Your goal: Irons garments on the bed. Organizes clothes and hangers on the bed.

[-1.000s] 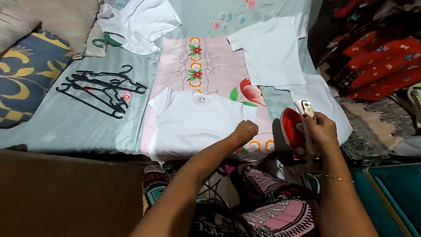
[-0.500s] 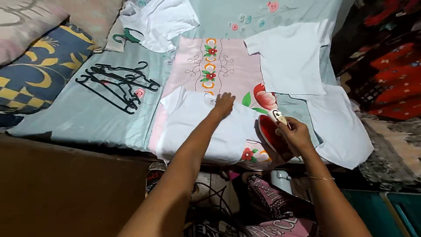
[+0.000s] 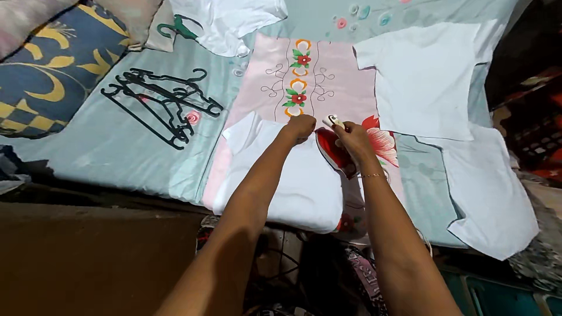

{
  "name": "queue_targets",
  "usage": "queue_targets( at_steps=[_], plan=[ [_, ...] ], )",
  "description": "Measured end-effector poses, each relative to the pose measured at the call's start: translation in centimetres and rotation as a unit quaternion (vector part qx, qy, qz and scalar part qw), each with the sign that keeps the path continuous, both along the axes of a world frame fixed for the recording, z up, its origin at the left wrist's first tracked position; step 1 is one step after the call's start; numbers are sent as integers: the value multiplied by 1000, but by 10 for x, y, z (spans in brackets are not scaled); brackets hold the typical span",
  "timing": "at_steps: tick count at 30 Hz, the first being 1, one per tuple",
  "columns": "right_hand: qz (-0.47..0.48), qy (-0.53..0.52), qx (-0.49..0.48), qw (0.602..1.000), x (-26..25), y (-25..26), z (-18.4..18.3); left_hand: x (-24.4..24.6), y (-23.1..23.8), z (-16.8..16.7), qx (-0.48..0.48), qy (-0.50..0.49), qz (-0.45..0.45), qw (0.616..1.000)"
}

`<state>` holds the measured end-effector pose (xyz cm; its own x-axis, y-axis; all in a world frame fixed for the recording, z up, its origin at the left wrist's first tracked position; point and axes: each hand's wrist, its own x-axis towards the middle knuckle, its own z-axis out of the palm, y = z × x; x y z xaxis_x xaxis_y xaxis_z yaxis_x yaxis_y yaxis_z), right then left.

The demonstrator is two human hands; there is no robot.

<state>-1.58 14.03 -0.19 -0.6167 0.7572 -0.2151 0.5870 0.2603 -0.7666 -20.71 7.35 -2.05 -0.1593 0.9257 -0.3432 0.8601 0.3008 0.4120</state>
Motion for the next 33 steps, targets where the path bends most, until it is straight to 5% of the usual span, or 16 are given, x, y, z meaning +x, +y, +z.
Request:
queue_targets(
  at_steps=[11,17,28,33],
  plan=[
    [-19,-55,-17,998,37,-15,14,-65,-55,15,-38,11,47,998],
    [-40,-40,0,998,8,2,3,-64,-52,22,-71,24,33,997],
    [-49,-71,-59,995,61,-30,29,-69,-60,16,-69,50,40,996],
    [-50,-6,-21,999,42,-44,48,-75,-63,16,-34,23,44,998]
  ],
)
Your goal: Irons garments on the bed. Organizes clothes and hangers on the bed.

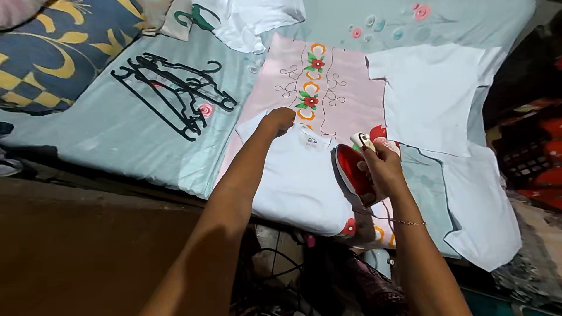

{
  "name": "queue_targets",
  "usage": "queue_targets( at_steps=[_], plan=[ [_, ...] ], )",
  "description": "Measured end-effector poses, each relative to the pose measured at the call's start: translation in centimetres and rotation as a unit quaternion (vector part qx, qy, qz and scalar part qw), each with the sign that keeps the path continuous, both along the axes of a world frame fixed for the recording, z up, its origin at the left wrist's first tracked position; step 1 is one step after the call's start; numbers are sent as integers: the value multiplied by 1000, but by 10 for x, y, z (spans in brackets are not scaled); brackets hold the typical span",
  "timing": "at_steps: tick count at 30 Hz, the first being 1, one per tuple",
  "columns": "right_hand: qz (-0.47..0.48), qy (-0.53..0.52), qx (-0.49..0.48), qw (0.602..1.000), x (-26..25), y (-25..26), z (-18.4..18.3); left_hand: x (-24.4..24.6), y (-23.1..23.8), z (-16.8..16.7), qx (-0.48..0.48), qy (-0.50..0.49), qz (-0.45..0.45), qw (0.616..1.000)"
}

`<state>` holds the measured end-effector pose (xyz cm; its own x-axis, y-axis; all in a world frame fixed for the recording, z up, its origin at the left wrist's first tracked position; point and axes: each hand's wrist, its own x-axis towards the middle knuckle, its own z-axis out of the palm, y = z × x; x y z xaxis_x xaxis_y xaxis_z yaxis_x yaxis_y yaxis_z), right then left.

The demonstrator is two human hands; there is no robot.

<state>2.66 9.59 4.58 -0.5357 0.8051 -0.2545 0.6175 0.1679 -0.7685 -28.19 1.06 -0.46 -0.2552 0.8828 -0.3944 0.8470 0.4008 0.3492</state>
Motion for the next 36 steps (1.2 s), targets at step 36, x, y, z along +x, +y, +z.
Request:
queue_targets(
  at_steps=[36],
  plan=[
    [86,-33,36,995,-192,-47,-28,-58,-44,16,6,-10,-4,1000]
  ],
)
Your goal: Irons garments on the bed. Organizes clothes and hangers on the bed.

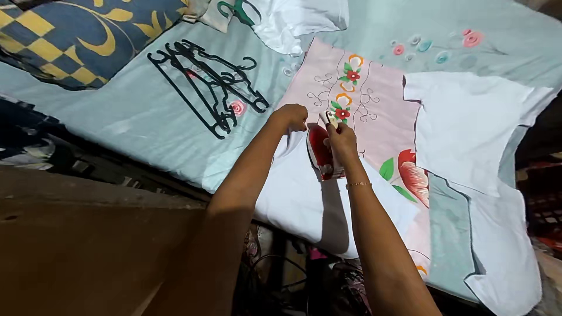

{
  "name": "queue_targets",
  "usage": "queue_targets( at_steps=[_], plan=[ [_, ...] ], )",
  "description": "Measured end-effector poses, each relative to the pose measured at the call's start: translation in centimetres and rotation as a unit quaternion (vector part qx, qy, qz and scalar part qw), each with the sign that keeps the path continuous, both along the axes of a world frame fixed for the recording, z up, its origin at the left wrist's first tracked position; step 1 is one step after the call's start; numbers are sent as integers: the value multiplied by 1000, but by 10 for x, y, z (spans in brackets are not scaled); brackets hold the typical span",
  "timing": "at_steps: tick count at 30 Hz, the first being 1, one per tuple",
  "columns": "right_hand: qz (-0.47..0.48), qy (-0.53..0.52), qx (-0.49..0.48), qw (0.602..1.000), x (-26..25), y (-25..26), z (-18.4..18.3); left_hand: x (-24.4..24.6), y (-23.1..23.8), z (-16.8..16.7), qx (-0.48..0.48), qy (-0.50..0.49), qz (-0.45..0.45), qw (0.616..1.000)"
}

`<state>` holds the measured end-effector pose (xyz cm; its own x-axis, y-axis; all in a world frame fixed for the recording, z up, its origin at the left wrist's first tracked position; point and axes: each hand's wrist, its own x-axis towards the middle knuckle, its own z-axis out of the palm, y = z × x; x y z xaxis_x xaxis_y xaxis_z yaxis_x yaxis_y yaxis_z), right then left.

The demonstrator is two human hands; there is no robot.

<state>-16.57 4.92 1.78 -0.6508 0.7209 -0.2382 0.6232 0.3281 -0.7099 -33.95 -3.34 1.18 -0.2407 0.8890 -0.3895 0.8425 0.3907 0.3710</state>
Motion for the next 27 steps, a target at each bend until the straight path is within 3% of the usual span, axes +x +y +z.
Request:
queue_targets(
  at_steps=[4,11,18,21,25,27],
  plan=[
    [-8,17,-10,1000,-20,11,-6,-4,-11,4,-19,28,41,999],
    [37,-5,-38,999,18,-14,3,-4,-16,0,23,35,53,998],
    [1,22,-45,999,-13,0,-3,11,-25,-7,59,63,79,993],
    [33,22,-72,997,16,-9,6,17,-31,-13,91,74,96,988],
    [79,29,-123,989,95,-15,18,24,-38,-11,93,80,116,986],
    [76,5,-93,993,134,-5,31,28,-39,-7,93,87,121,984]
  ],
)
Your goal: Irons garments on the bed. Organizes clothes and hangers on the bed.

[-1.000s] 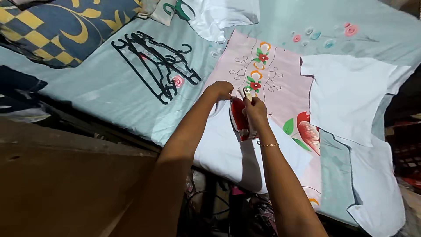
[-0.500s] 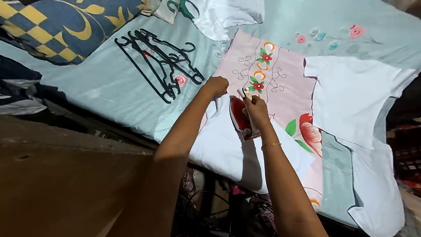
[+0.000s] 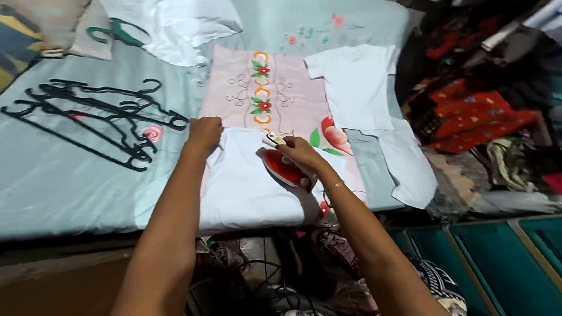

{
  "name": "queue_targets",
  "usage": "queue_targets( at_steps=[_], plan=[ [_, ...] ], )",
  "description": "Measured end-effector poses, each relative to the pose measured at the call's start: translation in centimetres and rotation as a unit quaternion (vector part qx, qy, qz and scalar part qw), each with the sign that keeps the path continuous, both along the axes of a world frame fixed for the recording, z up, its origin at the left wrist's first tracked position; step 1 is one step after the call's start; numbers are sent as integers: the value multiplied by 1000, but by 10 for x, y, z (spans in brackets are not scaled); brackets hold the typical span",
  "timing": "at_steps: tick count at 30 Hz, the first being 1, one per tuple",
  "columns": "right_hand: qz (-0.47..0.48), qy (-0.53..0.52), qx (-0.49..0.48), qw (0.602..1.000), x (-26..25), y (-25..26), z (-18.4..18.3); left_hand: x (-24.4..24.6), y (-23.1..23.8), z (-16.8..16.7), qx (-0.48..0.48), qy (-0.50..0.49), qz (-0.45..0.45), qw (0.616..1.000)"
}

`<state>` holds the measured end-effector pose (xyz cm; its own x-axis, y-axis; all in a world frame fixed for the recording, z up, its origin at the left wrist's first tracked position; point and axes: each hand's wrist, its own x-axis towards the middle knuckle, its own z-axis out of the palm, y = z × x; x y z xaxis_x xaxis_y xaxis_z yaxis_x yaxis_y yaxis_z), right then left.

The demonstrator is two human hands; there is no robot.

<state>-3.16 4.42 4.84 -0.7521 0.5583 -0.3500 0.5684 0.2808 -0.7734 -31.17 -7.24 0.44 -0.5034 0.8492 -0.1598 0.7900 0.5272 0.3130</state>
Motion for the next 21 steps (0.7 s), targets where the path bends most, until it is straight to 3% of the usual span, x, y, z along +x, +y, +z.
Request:
queue_targets(
  at_steps=[3,5,8,12,14,18,19,20,21],
  plan=[
    [-22,-64,139,988,60,22,17,11,-2,6,20,7,2,1000],
    [-53,-114,244,962,98,47,11,26,-10,7,83,18,16,996],
    [-88,-183,339,918,133,71,-15,43,-31,-14,190,73,65,977],
    [-137,-150,424,882,175,90,-87,51,-57,-30,196,72,175,962],
    [-190,-150,423,873,177,93,-112,44,-78,-28,215,52,277,935],
    [-224,-192,461,837,155,53,-73,1,-120,-20,233,36,510,827],
    [-203,-326,301,873,135,37,-24,-13,-126,-17,218,25,552,804],
    [-197,-387,219,874,124,36,-2,-27,-129,-14,201,17,579,790],
    [-197,-351,275,873,133,41,-17,-38,-128,-12,184,12,590,786]
  ],
)
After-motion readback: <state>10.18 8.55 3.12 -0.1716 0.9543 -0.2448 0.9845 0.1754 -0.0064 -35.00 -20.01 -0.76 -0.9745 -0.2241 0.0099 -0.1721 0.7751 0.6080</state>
